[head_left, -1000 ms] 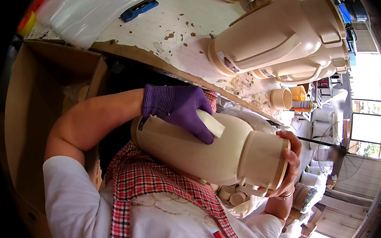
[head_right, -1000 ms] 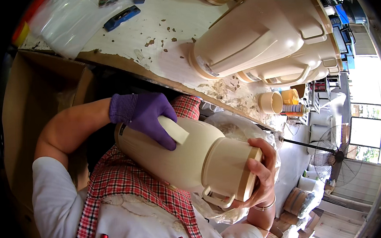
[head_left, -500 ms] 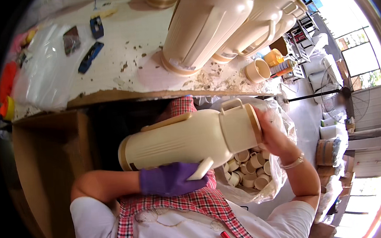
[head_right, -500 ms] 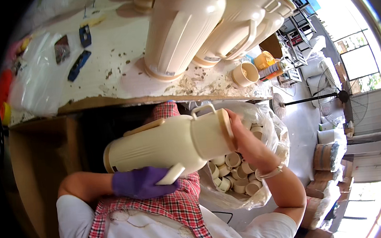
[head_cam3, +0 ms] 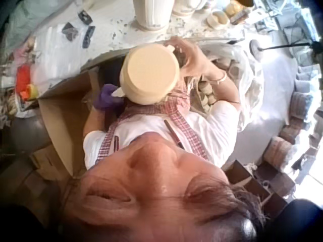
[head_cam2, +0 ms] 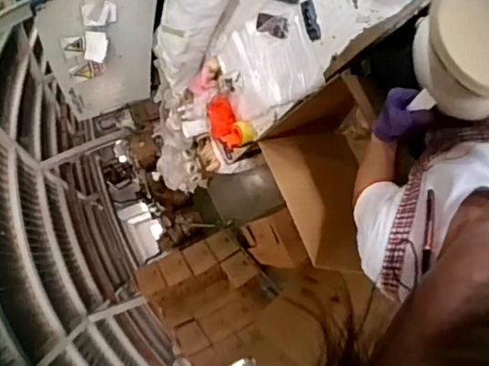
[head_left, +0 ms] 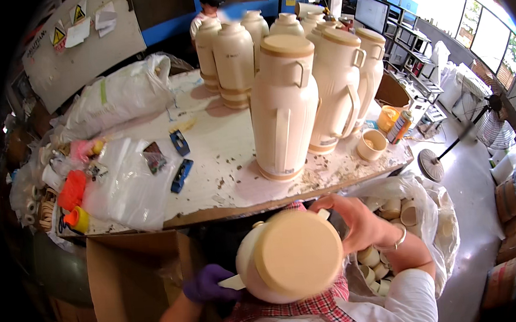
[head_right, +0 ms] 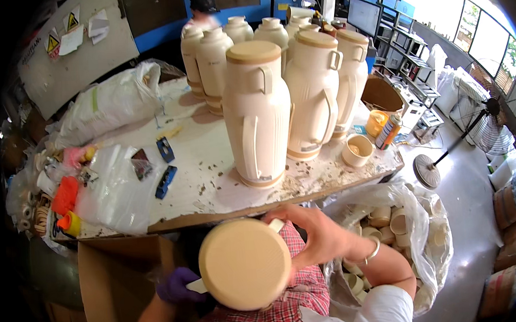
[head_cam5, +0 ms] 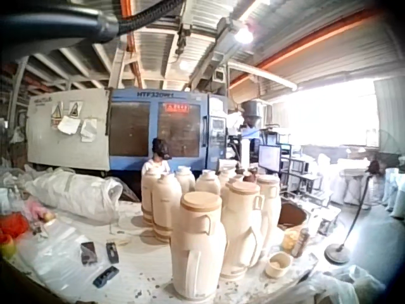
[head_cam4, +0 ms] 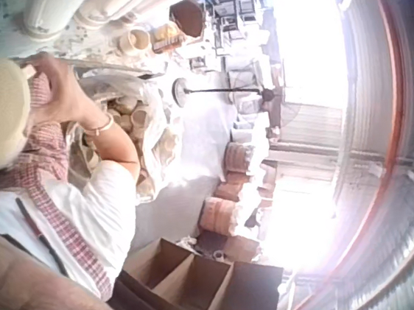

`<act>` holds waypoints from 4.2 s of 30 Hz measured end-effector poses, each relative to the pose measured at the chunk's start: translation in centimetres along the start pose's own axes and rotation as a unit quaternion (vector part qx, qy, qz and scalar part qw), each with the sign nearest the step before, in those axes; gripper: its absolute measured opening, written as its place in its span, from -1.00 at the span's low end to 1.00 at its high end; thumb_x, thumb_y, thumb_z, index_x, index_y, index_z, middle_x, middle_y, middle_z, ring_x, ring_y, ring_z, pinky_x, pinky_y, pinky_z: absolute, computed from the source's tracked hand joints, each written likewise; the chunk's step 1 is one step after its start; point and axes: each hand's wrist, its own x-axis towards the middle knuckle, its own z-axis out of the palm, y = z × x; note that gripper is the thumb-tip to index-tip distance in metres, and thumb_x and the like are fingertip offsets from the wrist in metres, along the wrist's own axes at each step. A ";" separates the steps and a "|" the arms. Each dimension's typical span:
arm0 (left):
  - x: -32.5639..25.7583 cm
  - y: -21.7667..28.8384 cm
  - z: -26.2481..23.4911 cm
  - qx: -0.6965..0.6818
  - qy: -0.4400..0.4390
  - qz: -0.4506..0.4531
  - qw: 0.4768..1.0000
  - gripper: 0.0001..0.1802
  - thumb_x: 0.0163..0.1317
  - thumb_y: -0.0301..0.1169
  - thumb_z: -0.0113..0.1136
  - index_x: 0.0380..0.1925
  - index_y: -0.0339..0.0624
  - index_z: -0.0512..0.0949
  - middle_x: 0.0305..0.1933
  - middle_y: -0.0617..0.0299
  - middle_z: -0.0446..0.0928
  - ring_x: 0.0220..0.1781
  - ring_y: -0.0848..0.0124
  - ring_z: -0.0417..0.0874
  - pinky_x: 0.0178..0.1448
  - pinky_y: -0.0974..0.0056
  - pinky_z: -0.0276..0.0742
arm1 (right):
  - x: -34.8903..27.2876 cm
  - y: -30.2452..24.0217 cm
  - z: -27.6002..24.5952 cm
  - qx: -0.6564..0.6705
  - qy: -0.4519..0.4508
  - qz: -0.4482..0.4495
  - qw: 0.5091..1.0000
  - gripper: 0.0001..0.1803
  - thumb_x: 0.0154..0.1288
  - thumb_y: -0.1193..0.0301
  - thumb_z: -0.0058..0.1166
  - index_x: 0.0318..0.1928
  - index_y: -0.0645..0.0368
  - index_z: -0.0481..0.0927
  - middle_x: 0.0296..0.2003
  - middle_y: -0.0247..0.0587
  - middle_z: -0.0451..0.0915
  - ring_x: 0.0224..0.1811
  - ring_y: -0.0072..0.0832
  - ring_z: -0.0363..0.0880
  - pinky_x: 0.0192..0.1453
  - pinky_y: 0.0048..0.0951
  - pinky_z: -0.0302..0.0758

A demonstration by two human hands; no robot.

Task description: The person assembles beige plastic thermos flasks by picking up the main body and screwing on the lid. They handle the items one at a time, placing the completed units on a table. The person also briefly handles a small orange object from a bowl and places a finished thermos into a cardboard box.

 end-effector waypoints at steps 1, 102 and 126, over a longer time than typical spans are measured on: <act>-0.3 -0.1 1.0 -0.050 0.065 -0.011 0.997 -0.77 0.08 -0.49 0.36 -0.22 -0.30 0.64 -0.37 0.29 0.63 -0.35 0.54 0.60 -0.26 0.37 0.51 | 0.3 -0.5 1.3 -0.041 0.093 -0.025 0.995 -0.09 -0.24 0.07 0.53 0.06 0.33 0.39 -0.20 -0.12 0.59 -0.18 -0.35 0.63 -0.08 -0.37 0.54; 22.8 7.4 -25.3 0.462 0.661 0.190 0.560 -0.41 -0.06 -0.35 0.30 0.01 -0.16 0.32 0.01 0.00 0.38 -0.03 0.07 0.51 0.00 0.07 0.48 | 2.4 18.0 4.2 -0.148 0.439 0.190 0.866 -0.16 0.08 0.48 0.28 0.34 0.22 0.13 0.25 -0.04 0.26 0.23 -0.26 0.32 0.14 -0.28 0.40; 17.9 5.2 -22.9 0.293 0.568 0.379 0.669 -0.53 0.19 -0.55 0.06 0.13 -0.36 0.30 0.12 -0.02 0.40 0.12 0.19 0.46 0.22 0.20 0.36 | 27.0 30.5 5.7 -0.219 0.201 0.026 0.954 -0.34 0.17 0.29 0.23 0.24 0.18 0.29 0.22 0.04 0.33 0.24 -0.05 0.34 0.28 -0.20 0.35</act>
